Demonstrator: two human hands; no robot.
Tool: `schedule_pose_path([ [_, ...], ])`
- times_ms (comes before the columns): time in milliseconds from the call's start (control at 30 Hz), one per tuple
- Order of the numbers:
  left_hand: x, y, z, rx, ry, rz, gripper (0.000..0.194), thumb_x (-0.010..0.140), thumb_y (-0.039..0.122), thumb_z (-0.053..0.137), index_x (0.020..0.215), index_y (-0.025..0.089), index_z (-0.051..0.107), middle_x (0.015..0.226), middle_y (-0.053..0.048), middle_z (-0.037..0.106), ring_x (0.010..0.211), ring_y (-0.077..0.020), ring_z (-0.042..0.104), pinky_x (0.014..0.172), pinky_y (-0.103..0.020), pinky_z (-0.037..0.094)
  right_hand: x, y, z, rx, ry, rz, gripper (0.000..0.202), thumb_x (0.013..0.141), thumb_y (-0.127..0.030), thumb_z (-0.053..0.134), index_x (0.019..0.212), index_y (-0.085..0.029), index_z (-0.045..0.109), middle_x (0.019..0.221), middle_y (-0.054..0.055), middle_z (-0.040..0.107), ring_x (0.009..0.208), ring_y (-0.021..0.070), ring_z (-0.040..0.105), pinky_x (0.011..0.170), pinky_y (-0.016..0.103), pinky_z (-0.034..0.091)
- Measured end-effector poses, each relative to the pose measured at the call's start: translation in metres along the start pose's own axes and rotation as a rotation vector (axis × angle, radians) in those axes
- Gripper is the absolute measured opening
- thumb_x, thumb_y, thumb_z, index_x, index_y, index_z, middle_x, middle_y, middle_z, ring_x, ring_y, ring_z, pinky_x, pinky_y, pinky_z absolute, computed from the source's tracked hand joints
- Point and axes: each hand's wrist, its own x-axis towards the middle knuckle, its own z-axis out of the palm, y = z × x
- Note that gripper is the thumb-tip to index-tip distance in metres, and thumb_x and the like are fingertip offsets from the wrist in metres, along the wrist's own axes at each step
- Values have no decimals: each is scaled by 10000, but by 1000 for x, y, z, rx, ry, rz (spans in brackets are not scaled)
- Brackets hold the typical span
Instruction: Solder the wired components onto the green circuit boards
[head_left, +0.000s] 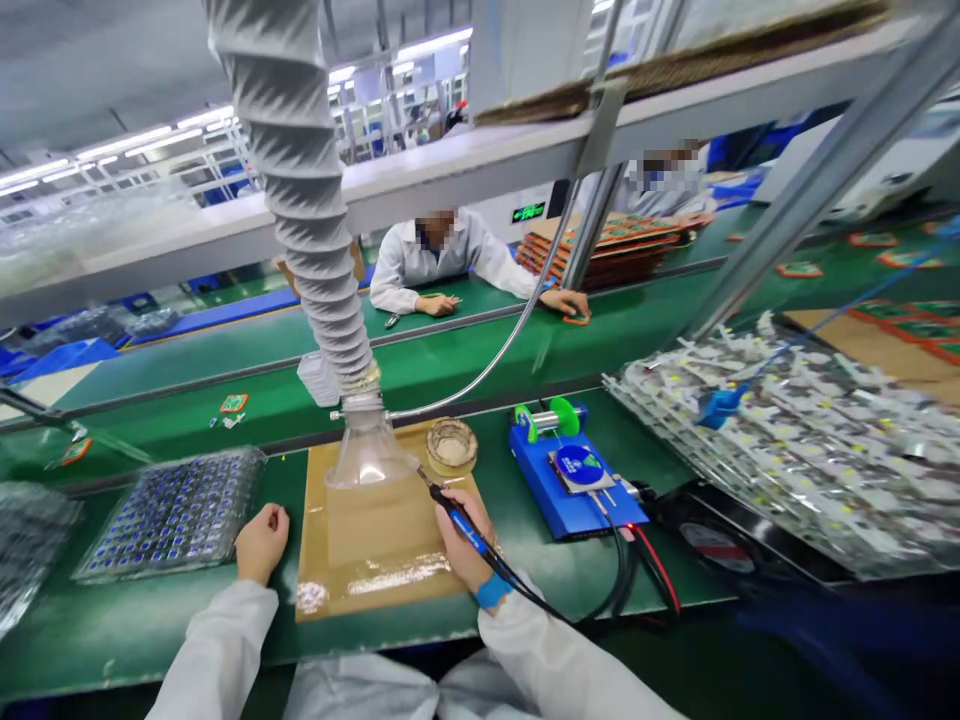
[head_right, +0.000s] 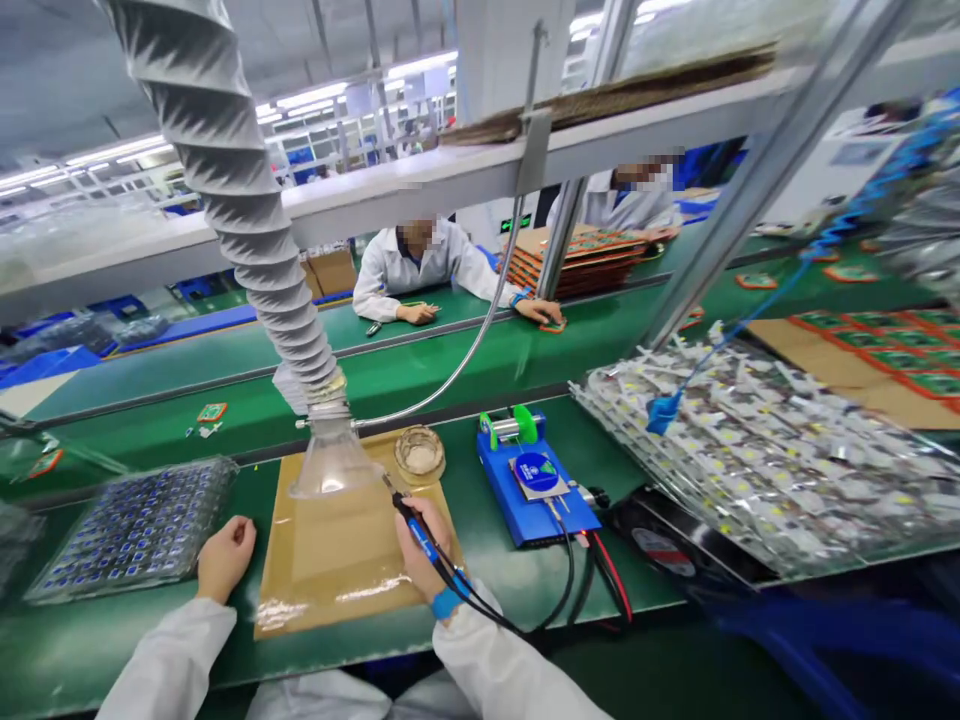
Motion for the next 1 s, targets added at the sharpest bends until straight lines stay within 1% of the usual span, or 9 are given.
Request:
schedule_pose_path([
  [100, -3, 7, 0, 61, 32, -46, 218, 949, 316, 499, 829, 197, 637, 733, -31, 666, 714, -177, 593, 598, -232, 284, -1, 5, -2, 36, -44, 54, 226, 916, -407, 627, 1020, -215, 685, 996, 82, 750, 907, 221, 716, 850, 359, 590],
  [200, -5, 9, 3, 76, 29, -60, 225, 965, 301, 498, 854, 182, 653, 763, -44, 676, 728, -176, 593, 619, -245, 290, -2, 14, -1, 59, -31, 114, 265, 905, -425, 642, 1044, -202, 677, 1035, 96, 746, 953, 237, 712, 868, 377, 573],
  [300, -6, 5, 6, 62, 14, -59, 228, 978, 308, 505, 870, 186, 665, 790, -34, 687, 745, -161, 596, 651, -245, 312, -1, 23, -1, 82, 7, 148, 308, 893, -461, 648, 1039, -190, 659, 1016, 104, 733, 938, 246, 706, 857, 393, 563],
  [400, -8, 0, 9, 32, 6, -41, 234, 991, 310, 502, 879, 188, 667, 792, -25, 686, 754, -151, 598, 673, -244, 327, -1, 29, -1, 38, 16, 148, 341, 870, -494, 669, 1022, -188, 673, 984, 94, 730, 854, 231, 697, 785, 368, 558],
  [500, -13, -3, 11, -13, -6, -5, 245, 995, 300, 492, 859, 187, 661, 773, -22, 675, 742, -150, 592, 680, -249, 334, -1, 32, -2, -20, -26, 112, 366, 847, -513, 686, 1015, -188, 689, 952, 84, 729, 783, 213, 681, 722, 341, 544],
  [600, -18, -2, 14, -56, -29, 58, 227, 978, 295, 515, 835, 193, 657, 777, -22, 673, 740, -151, 590, 682, -255, 336, -2, 33, -3, -85, -45, 95, 387, 830, -532, 685, 999, -183, 696, 918, 84, 726, 746, 208, 670, 708, 339, 532],
  [800, -11, -3, 21, -102, -73, 177, 201, 960, 301, 533, 831, 208, 655, 773, -18, 675, 743, -160, 603, 675, -270, 342, -1, 23, 1, -119, 42, 124, 468, 745, -576, 733, 967, -166, 695, 786, 66, 687, 611, 194, 636, 615, 327, 515],
  [900, -7, -5, 22, -106, -89, 218, 202, 960, 293, 527, 831, 207, 657, 773, -22, 676, 736, -165, 605, 670, -279, 349, -2, 20, 3, -133, 52, 149, 477, 711, -580, 747, 959, -174, 700, 807, 80, 694, 623, 203, 641, 634, 346, 521],
  [1000, -8, -9, 20, -104, -105, 248, 212, 962, 281, 513, 830, 199, 657, 781, -30, 680, 737, -166, 605, 669, -284, 358, -3, 20, 4, -156, 49, 164, 453, 693, -561, 756, 956, -195, 711, 806, 98, 697, 638, 225, 647, 671, 390, 518],
])
